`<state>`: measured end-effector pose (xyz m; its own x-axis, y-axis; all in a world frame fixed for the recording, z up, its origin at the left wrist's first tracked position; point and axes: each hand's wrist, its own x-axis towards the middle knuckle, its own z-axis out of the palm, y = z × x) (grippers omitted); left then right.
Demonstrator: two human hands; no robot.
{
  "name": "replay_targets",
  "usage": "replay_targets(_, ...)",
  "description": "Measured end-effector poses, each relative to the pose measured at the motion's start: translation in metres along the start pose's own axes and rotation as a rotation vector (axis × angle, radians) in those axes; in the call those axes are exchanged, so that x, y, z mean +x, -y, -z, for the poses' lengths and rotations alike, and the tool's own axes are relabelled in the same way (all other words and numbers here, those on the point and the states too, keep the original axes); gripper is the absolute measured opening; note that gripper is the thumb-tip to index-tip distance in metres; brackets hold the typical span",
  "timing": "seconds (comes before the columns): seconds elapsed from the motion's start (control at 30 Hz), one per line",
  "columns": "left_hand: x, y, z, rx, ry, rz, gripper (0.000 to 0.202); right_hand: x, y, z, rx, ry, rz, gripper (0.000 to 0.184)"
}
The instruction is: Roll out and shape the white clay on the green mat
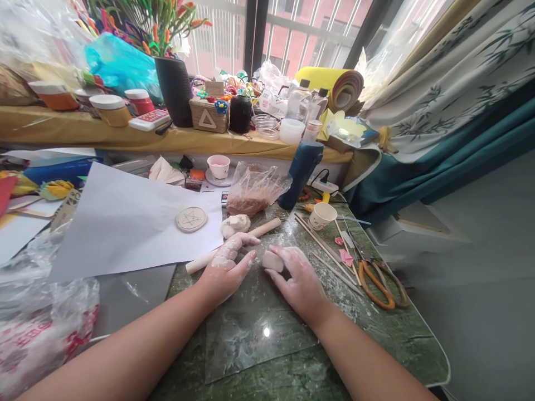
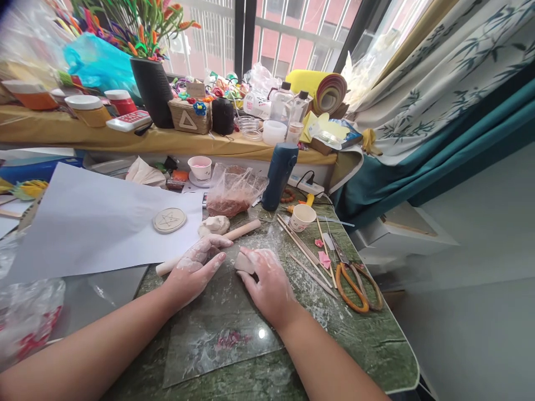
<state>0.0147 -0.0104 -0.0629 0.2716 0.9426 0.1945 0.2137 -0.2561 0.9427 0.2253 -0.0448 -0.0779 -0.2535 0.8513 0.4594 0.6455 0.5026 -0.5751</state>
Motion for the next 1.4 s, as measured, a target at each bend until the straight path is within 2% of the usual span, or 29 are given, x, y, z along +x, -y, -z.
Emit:
replay_targets(0.17,0.0,-0.002,0.001,0.018,0.012,0.014,0.021,-0.001,0.001,0.001,0.028,0.029,-0.035,0.041)
replay_targets(0.33,0.0,-0.002,0.0,-0.017,0.007,-0.004,0.02,-0.001,0.003,-0.002,0.006,0.07,0.001,0.042)
replay_targets(0.6,0.0,0.003,0.0,-0.003,0.016,-0.023,0.019,0.0,0.004,-0.002,0.066,0.034,0.009,0.045)
replay_targets(0.8,0.0,0.001,0.001,0.028,0.035,-0.016,0.02,0.0,0.005,-0.006,0.068,0.094,0.011,0.037)
replay_targets(0.97,-0.001,0.002,0.002,0.045,0.052,-0.008,0.02,0.0,0.005,-0.007,0.077,0.062,-0.017,0.054)
replay_targets(1.07,-0.001,-0.001,0.002,0.123,0.093,-0.015,0.023,0.001,0.004,-0.001,0.138,0.034,-0.07,0.058)
replay_targets(1.13,-0.002,-0.005,0.0,0.215,0.148,-0.046,0.028,0.001,0.003,0.003,0.175,-0.001,-0.123,0.05)
replay_targets(1.27,-0.003,-0.005,-0.004,0.445,0.237,-0.165,0.053,0.001,-0.005,0.006,0.259,-0.103,-0.258,0.03)
replay_targets(1.33,-0.003,-0.002,-0.006,0.501,0.25,-0.205,0.053,0.001,-0.008,0.006,0.304,-0.123,-0.321,0.028)
replay_targets(1.4,-0.001,-0.001,-0.006,0.501,0.255,-0.245,0.044,0.001,-0.009,0.006,0.341,-0.1,-0.334,0.03)
